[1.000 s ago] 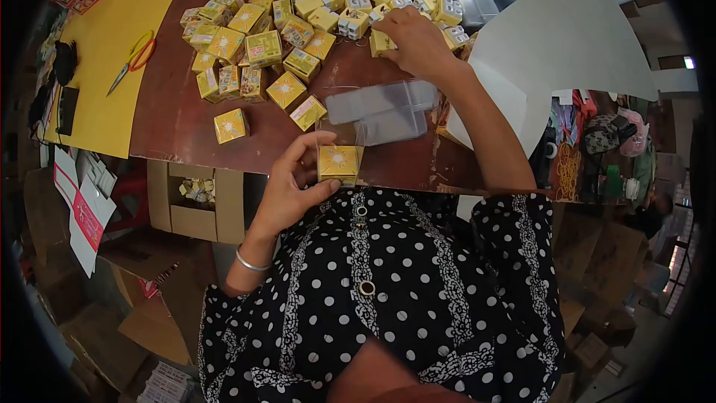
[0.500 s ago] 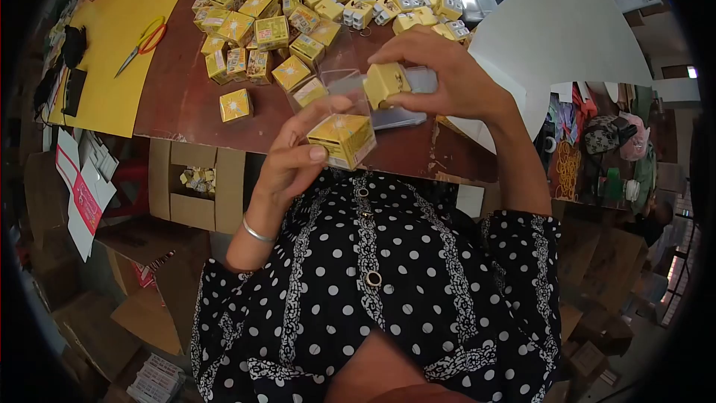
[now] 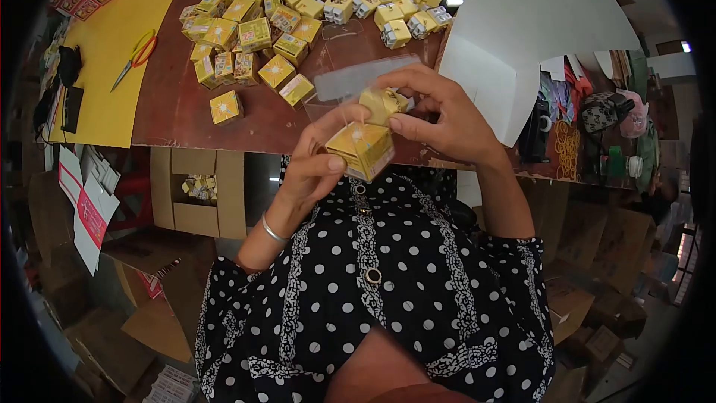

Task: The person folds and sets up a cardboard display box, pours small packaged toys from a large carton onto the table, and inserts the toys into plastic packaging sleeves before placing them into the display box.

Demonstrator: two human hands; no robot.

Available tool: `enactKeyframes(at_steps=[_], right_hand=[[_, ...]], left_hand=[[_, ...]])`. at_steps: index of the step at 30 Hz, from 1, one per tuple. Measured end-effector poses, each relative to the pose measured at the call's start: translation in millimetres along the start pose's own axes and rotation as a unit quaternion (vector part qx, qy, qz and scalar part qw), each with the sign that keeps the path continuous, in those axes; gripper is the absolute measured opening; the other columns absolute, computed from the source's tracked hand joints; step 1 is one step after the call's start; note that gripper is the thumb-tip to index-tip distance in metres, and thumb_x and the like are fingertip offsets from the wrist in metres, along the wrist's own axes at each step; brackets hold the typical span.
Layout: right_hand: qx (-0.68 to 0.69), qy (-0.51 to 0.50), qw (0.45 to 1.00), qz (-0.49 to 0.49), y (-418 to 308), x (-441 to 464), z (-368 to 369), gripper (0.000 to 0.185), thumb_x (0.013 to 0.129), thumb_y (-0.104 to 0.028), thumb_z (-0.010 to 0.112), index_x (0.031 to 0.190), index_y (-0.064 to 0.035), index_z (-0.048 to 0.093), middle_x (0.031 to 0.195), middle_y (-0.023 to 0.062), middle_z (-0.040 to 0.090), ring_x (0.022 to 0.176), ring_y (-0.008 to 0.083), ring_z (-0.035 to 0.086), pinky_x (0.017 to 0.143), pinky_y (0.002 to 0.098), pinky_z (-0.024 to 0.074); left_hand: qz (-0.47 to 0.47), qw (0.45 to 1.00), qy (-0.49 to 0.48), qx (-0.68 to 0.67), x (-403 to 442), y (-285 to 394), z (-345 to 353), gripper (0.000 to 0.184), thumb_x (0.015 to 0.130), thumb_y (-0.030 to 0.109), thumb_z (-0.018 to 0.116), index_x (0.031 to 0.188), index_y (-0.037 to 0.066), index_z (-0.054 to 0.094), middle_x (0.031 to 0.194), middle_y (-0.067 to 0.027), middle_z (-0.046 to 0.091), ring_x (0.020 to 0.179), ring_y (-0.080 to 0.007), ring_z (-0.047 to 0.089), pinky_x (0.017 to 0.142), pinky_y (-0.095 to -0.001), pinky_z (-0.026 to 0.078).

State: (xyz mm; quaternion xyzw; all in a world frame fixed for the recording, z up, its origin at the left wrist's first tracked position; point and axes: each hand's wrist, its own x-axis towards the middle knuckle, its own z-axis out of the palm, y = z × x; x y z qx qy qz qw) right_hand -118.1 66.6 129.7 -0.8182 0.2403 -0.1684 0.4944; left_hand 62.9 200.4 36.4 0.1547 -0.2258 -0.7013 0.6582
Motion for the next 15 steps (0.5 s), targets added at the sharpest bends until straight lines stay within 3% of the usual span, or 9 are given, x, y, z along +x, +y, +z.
enactKeyframes(at_steps=[2,4,7,11,13,15], right_hand=[[0.042,0.012,0.999,0.020,6.3,-5.1,4.4,0.042,0.085,-0.014,0.076,0.124,-0.0027,0.065,0.120,0.0053,0.062,0.096,0.0117,0.060,0.078,0.0267,0.0529],[0.105,0.024,0.991,0.074,11.9,-9.8,7.5,0.044,0.086,-0.010,0.074,0.128,-0.0016,0.062,0.121,0.0056,0.062,0.101,0.0123,0.062,0.085,0.0275,0.0534],[0.149,0.058,0.985,0.062,22.9,-11.7,13.4,0.046,0.086,-0.006,0.073,0.130,-0.0021,0.060,0.119,0.0058,0.063,0.106,0.0139,0.063,0.091,0.0280,0.0522],[0.157,0.082,0.982,0.067,32.3,-15.9,17.6,0.043,0.087,-0.004,0.071,0.128,-0.0011,0.059,0.116,0.0065,0.064,0.106,0.0145,0.063,0.094,0.0279,0.0512],[0.143,0.200,0.969,0.010,33.8,-17.9,15.7,0.034,0.086,-0.003,0.074,0.118,-0.0005,0.063,0.112,0.0062,0.067,0.099,0.0115,0.065,0.085,0.0268,0.0549],[0.145,0.286,0.946,-0.044,29.6,-21.4,-4.5,0.032,0.088,-0.002,0.073,0.117,0.0011,0.062,0.112,0.0066,0.067,0.100,0.0117,0.064,0.085,0.0254,0.0546]], left_hand=[[0.007,0.998,-0.006,0.055,1.3,0.5,3.6,0.074,0.072,0.020,0.080,0.136,-0.004,0.052,0.141,-0.0200,0.047,0.131,-0.0286,0.051,0.113,-0.0416,0.039],[0.059,0.971,-0.024,0.231,2.7,1.2,6.3,0.070,0.072,0.021,0.083,0.133,-0.002,0.057,0.150,-0.0177,0.034,0.137,-0.0265,0.043,0.114,-0.0396,0.036],[0.075,0.943,-0.052,0.319,4.8,-1.1,-0.5,0.067,0.073,0.021,0.084,0.131,0.000,0.059,0.154,-0.0155,0.026,0.141,-0.0262,0.036,0.116,-0.0407,0.033],[0.066,0.952,-0.058,0.293,5.9,0.3,4.4,0.063,0.074,0.014,0.084,0.130,-0.001,0.059,0.153,-0.0137,0.027,0.143,-0.0270,0.033,0.115,-0.0410,0.035],[0.100,0.913,-0.033,0.395,5.5,3.8,11.7,0.060,0.075,0.002,0.081,0.131,0.000,0.058,0.149,-0.0107,0.033,0.139,-0.0267,0.041,0.109,-0.0384,0.044],[0.067,0.923,0.010,0.380,4.0,7.0,5.8,0.059,0.076,-0.002,0.079,0.131,0.000,0.057,0.144,-0.0092,0.037,0.134,-0.0253,0.047,0.105,-0.0360,0.048]])
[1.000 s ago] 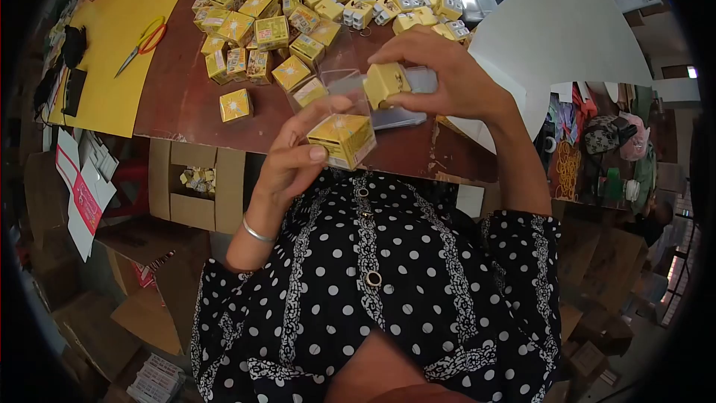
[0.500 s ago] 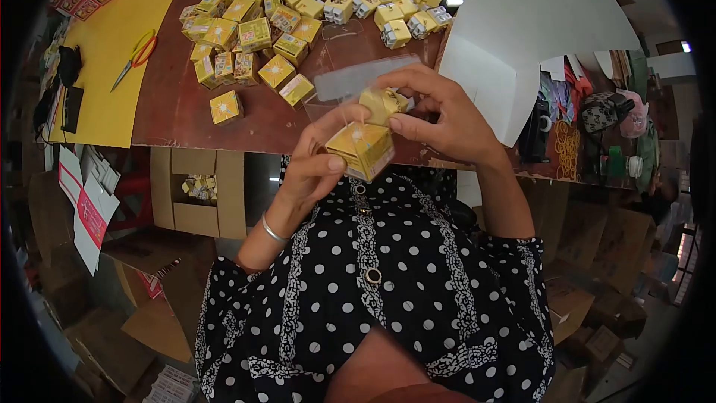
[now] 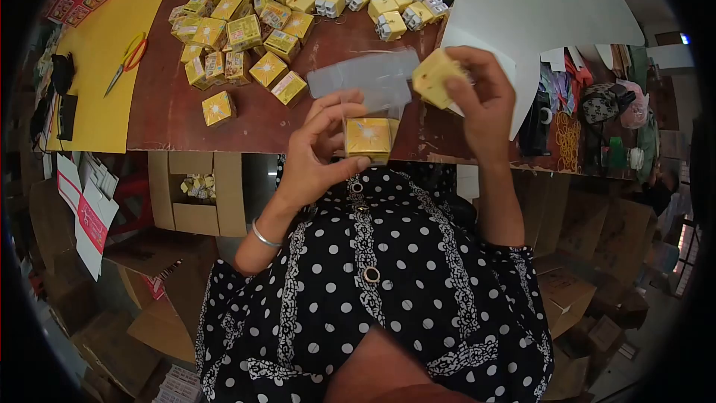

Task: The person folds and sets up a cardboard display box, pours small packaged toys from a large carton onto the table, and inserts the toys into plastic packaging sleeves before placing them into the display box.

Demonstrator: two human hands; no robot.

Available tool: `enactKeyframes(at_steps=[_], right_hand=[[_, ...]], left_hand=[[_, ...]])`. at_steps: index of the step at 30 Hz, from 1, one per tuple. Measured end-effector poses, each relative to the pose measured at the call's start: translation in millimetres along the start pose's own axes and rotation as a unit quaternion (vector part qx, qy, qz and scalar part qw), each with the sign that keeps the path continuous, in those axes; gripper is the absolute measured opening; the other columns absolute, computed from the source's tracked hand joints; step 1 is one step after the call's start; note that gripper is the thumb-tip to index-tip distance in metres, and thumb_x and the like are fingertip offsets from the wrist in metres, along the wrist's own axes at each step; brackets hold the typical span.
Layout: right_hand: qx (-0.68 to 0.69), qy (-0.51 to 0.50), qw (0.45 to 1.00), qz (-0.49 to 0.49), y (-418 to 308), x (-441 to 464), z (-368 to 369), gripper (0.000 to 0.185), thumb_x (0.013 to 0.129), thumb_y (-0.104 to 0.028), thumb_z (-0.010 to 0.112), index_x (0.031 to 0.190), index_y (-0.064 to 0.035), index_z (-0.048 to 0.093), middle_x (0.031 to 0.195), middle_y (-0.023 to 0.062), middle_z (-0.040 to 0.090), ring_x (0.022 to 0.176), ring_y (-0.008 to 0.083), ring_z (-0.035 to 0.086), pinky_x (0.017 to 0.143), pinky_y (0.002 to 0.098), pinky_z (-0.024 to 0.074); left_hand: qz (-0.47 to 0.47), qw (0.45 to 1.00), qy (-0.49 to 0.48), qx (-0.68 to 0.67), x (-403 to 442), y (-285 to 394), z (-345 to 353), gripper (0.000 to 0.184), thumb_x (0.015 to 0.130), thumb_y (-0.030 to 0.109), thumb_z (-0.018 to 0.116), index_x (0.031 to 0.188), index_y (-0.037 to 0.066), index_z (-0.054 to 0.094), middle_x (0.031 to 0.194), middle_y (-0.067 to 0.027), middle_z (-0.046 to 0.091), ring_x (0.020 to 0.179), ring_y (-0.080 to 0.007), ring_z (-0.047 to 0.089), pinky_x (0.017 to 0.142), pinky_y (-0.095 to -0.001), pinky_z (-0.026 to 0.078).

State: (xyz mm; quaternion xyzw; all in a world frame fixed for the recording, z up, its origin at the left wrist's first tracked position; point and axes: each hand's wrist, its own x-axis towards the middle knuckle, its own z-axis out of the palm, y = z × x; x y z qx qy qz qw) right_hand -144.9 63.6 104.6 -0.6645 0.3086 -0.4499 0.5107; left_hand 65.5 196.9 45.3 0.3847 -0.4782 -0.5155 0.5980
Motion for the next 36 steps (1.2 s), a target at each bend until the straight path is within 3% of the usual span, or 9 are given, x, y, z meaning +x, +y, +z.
enactKeyframes(at_steps=[4,7,18,24,26,27,29,33,36], right_hand=[[0.032,0.001,0.991,-0.128,-24.3,3.1,4.9,0.042,0.083,-0.005,0.079,0.120,0.0000,0.060,0.113,0.0063,0.066,0.100,0.0120,0.064,0.086,0.0249,0.0533],[-0.123,-0.040,0.978,-0.166,-18.5,-5.7,18.2,0.050,0.081,-0.009,0.080,0.122,0.0046,0.055,0.118,0.0105,0.063,0.110,0.0188,0.061,0.100,0.0323,0.0472],[-0.289,-0.137,0.910,-0.263,-15.4,1.4,20.9,0.052,0.073,-0.024,0.087,0.114,-0.0016,0.064,0.116,0.0106,0.065,0.109,0.0245,0.058,0.093,0.0363,0.0490],[-0.188,-0.081,0.962,-0.179,-23.4,-4.7,8.2,0.046,0.076,-0.016,0.084,0.116,-0.0015,0.066,0.108,0.0122,0.065,0.105,0.0239,0.059,0.090,0.0337,0.0490],[-0.273,-0.120,0.925,-0.236,-20.0,-4.7,-2.2,0.049,0.076,-0.008,0.084,0.121,-0.0027,0.066,0.107,0.0078,0.063,0.092,0.0143,0.060,0.065,0.0248,0.0505],[-0.273,-0.119,0.925,-0.234,-22.3,-6.3,-4.2,0.049,0.076,-0.008,0.084,0.121,-0.0027,0.066,0.107,0.0078,0.063,0.092,0.0143,0.060,0.065,0.0248,0.0505],[-0.254,-0.178,0.934,-0.178,-30.5,-8.5,-7.0,0.051,0.078,-0.010,0.082,0.124,0.0014,0.063,0.116,0.0117,0.060,0.102,0.0207,0.060,0.090,0.0307,0.0491],[-0.173,-0.113,0.974,-0.089,-30.9,-7.7,2.7,0.055,0.082,-0.005,0.078,0.132,0.0032,0.057,0.121,0.0121,0.061,0.107,0.0213,0.061,0.095,0.0324,0.0494],[0.047,-0.087,0.995,0.003,-8.6,-18.0,16.5,0.057,0.083,-0.003,0.076,0.136,-0.0035,0.056,0.129,0.0117,0.060,0.114,0.0206,0.062,0.101,0.0326,0.0487]], left_hand=[[-0.119,0.993,0.019,-0.004,-0.7,3.1,5.9,0.061,0.076,-0.009,0.077,0.132,0.001,0.055,0.131,-0.0055,0.048,0.119,-0.0198,0.061,0.096,-0.0313,0.055],[-0.093,0.995,0.007,0.023,2.3,4.9,17.6,0.062,0.076,-0.009,0.077,0.133,-0.001,0.054,0.129,-0.0057,0.050,0.119,-0.0195,0.060,0.096,-0.0308,0.055],[-0.059,0.996,0.030,-0.058,0.8,-1.0,18.8,0.066,0.079,-0.008,0.076,0.138,-0.005,0.048,0.131,-0.0074,0.047,0.122,-0.0225,0.059,0.099,-0.0337,0.055],[-0.023,0.996,0.077,-0.036,-1.0,-4.3,18.6,0.066,0.079,-0.009,0.076,0.138,-0.006,0.047,0.133,-0.0079,0.046,0.125,-0.0226,0.057,0.100,-0.0332,0.055],[-0.007,0.996,0.086,-0.018,-0.5,-4.3,18.2,0.066,0.079,-0.009,0.076,0.138,-0.006,0.047,0.133,-0.0080,0.046,0.124,-0.0225,0.057,0.100,-0.0330,0.055],[0.000,0.996,0.088,0.014,0.2,-3.8,18.5,0.065,0.079,-0.009,0.076,0.138,-0.006,0.048,0.133,-0.0083,0.046,0.123,-0.0226,0.057,0.100,-0.0330,0.055],[0.008,0.995,0.088,0.044,2.2,-4.4,18.4,0.064,0.079,-0.009,0.076,0.137,-0.005,0.048,0.133,-0.0087,0.046,0.122,-0.0227,0.058,0.100,-0.0331,0.055],[0.019,0.997,0.073,0.005,4.5,5.9,22.5,0.079,0.081,-0.008,0.075,0.149,0.002,0.037,0.136,-0.0097,0.045,0.121,-0.0227,0.059,0.096,-0.0317,0.056],[0.021,0.997,0.054,-0.053,1.5,9.2,27.8,0.088,0.082,-0.006,0.074,0.155,0.008,0.027,0.138,-0.0101,0.045,0.121,-0.0228,0.059,0.095,-0.0319,0.055]])
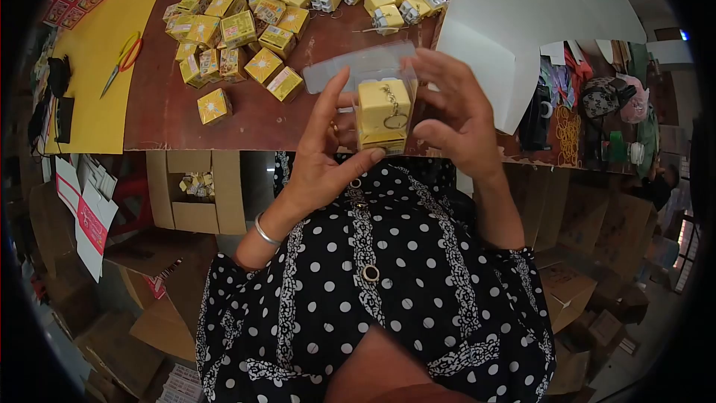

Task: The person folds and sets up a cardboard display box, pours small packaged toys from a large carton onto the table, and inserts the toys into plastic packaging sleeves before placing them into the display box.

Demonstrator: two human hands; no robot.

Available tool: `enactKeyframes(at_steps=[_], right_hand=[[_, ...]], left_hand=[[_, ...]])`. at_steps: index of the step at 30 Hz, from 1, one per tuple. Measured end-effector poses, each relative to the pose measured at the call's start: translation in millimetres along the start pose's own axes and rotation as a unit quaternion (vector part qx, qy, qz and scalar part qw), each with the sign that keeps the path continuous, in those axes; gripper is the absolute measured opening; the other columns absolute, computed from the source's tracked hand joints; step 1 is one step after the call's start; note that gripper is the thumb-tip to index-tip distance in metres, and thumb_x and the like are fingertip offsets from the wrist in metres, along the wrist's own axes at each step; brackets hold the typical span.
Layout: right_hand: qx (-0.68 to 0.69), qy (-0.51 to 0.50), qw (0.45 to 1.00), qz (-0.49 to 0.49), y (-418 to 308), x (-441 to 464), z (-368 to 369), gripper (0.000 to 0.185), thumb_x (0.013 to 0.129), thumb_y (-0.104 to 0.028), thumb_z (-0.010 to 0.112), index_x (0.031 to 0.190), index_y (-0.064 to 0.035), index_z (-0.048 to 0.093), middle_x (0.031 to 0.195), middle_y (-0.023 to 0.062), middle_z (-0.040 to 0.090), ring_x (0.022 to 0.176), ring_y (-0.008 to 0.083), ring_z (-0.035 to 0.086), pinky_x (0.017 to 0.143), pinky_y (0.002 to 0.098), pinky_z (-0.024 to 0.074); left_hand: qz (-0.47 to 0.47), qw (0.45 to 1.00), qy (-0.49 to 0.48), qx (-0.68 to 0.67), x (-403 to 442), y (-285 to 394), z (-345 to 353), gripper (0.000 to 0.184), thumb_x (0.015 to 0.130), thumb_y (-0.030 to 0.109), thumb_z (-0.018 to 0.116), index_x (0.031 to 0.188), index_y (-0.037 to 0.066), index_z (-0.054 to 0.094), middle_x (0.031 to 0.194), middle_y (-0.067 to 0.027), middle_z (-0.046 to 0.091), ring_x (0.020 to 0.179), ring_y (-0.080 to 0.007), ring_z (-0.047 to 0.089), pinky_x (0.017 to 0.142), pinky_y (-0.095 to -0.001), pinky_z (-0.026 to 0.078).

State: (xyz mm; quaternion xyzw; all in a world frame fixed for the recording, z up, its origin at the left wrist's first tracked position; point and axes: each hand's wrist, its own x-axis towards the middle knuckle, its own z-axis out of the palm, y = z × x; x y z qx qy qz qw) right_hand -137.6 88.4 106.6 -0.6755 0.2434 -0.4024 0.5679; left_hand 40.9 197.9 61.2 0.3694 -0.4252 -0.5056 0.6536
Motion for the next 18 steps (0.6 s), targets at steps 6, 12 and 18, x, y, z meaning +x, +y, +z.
enactKeyframes(at_steps=[6,12,18], right_hand=[[-0.021,-0.029,0.999,-0.010,21.5,-27.1,10.8,0.047,0.085,-0.009,0.073,0.129,-0.0006,0.059,0.135,0.0150,0.057,0.124,0.0223,0.058,0.100,0.0330,0.0491],[-0.094,-0.028,0.995,0.005,22.9,-41.8,19.6,0.028,0.087,-0.007,0.070,0.114,-0.0003,0.062,0.133,0.0171,0.058,0.118,0.0219,0.062,0.096,0.0314,0.0508],[0.057,-0.025,0.996,0.069,27.9,-52.8,29.9,0.021,0.094,0.005,0.057,0.114,0.0028,0.054,0.130,0.0206,0.057,0.129,0.0283,0.054,0.106,0.0395,0.0462]], left_hand=[[0.051,0.991,-0.079,0.095,0.1,-5.9,-5.0,0.076,0.087,0.000,0.073,0.151,0.007,0.033,0.139,-0.0103,0.043,0.121,-0.0245,0.059,0.096,-0.0342,0.054],[-0.020,0.996,-0.080,0.030,-11.9,-13.0,-13.5,0.051,0.091,0.002,0.071,0.136,0.002,0.047,0.139,-0.0117,0.044,0.120,-0.0228,0.059,0.100,-0.0341,0.052],[-0.021,0.999,-0.015,-0.036,-25.3,-29.2,-13.7,0.043,0.089,0.002,0.072,0.128,0.002,0.053,0.139,-0.0142,0.047,0.120,-0.0226,0.058,0.099,-0.0343,0.053]])
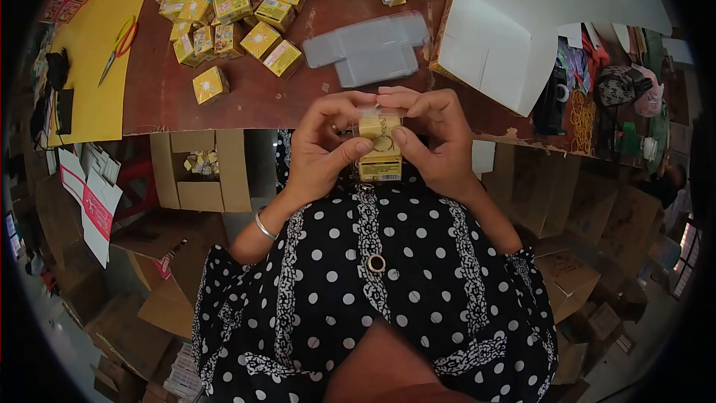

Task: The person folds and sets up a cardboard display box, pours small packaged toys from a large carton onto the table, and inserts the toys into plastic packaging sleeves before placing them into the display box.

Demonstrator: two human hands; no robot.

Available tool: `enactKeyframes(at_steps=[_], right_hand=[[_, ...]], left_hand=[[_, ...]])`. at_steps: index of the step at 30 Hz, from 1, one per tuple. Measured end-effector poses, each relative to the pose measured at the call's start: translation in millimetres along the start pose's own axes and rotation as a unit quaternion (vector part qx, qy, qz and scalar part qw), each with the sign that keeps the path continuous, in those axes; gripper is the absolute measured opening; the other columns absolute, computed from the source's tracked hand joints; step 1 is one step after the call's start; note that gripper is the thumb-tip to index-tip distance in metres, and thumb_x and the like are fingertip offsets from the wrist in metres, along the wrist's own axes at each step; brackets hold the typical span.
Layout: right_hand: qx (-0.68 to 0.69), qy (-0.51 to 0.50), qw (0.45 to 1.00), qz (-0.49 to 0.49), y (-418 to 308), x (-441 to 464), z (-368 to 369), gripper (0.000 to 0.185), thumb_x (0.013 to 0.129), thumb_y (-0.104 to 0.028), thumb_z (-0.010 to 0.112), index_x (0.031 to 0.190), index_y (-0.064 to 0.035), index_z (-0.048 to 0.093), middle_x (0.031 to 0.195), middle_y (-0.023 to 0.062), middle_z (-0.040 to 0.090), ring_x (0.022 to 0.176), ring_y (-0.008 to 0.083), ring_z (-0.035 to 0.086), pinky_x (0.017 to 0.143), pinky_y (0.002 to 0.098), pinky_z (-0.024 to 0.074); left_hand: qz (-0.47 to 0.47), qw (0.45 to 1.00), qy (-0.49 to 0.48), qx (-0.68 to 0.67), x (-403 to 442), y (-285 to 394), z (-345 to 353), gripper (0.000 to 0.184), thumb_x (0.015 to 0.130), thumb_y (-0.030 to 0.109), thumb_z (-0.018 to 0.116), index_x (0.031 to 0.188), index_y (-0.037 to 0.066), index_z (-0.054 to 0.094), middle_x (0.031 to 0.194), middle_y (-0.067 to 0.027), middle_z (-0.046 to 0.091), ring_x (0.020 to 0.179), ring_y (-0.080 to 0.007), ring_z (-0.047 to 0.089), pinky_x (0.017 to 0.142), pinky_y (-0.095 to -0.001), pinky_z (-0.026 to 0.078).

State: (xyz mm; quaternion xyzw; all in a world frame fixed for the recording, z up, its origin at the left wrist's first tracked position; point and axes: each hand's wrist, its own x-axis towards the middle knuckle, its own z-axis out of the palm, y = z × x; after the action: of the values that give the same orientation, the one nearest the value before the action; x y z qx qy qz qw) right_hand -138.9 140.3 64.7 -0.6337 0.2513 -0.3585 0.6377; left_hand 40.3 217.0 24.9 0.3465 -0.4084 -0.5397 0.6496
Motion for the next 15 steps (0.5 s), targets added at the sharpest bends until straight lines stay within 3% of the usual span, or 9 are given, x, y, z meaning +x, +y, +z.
enactKeyframes(at_steps=[1,4,5,7,10,12,15], right_hand=[[0.001,0.001,1.000,0.001,-2.6,0.5,1.0,0.021,0.094,0.005,0.057,0.114,0.0028,0.054,0.130,0.0206,0.057,0.129,0.0283,0.054,0.106,0.0395,0.0462],[0.016,0.019,0.999,0.022,-5.2,4.7,-2.4,0.019,0.092,0.007,0.058,0.110,0.0021,0.056,0.122,0.0172,0.061,0.126,0.0280,0.055,0.107,0.0401,0.0451],[-0.026,-0.030,0.999,-0.018,-2.5,8.4,-10.3,0.018,0.091,0.006,0.060,0.108,0.0019,0.057,0.121,0.0153,0.061,0.123,0.0268,0.056,0.107,0.0396,0.0452],[-0.067,-0.079,0.993,-0.058,1.7,14.6,-21.3,0.018,0.090,0.006,0.063,0.107,0.0017,0.058,0.120,0.0135,0.061,0.120,0.0257,0.057,0.106,0.0391,0.0454],[-0.104,-0.098,0.989,-0.036,0.1,18.7,-23.0,0.018,0.087,0.005,0.069,0.103,0.0019,0.061,0.117,0.0110,0.061,0.115,0.0203,0.059,0.103,0.0349,0.0474],[-0.038,-0.055,0.996,0.051,-13.5,25.6,-13.2,0.020,0.085,0.005,0.073,0.102,0.0022,0.064,0.114,0.0102,0.062,0.112,0.0156,0.060,0.098,0.0292,0.0502],[-0.107,-0.065,0.991,0.035,-13.8,29.3,-17.6,0.019,0.085,0.007,0.072,0.101,0.0028,0.065,0.112,0.0100,0.063,0.106,0.0132,0.063,0.092,0.0256,0.0528]], left_hand=[[-0.005,0.997,0.042,-0.066,-0.1,-1.5,3.3,0.041,0.088,0.001,0.073,0.125,0.002,0.056,0.139,-0.0147,0.048,0.121,-0.0228,0.058,0.099,-0.0342,0.054],[-0.045,0.993,0.062,-0.084,4.8,8.1,9.2,0.035,0.087,-0.002,0.073,0.119,0.000,0.060,0.139,-0.0146,0.049,0.121,-0.0229,0.058,0.097,-0.0336,0.055],[-0.045,0.993,0.064,-0.084,5.2,6.4,6.7,0.035,0.087,-0.002,0.073,0.119,0.000,0.060,0.139,-0.0146,0.049,0.121,-0.0229,0.058,0.097,-0.0336,0.055],[0.002,1.000,0.004,0.014,6.0,1.5,0.1,0.032,0.087,-0.004,0.072,0.117,0.000,0.061,0.138,-0.0146,0.049,0.120,-0.0224,0.059,0.096,-0.0332,0.056],[0.000,0.999,0.008,0.047,7.4,6.8,1.8,0.033,0.087,-0.006,0.071,0.119,-0.001,0.062,0.138,-0.0137,0.049,0.119,-0.0212,0.060,0.097,-0.0334,0.056],[-0.002,0.999,0.010,0.047,9.8,10.2,3.3,0.035,0.087,-0.006,0.071,0.120,-0.001,0.062,0.138,-0.0132,0.049,0.119,-0.0208,0.060,0.097,-0.0333,0.056],[-0.004,0.999,0.014,0.052,12.6,13.6,5.2,0.037,0.087,-0.006,0.071,0.123,-0.001,0.061,0.138,-0.0122,0.048,0.118,-0.0203,0.060,0.098,-0.0329,0.056]])
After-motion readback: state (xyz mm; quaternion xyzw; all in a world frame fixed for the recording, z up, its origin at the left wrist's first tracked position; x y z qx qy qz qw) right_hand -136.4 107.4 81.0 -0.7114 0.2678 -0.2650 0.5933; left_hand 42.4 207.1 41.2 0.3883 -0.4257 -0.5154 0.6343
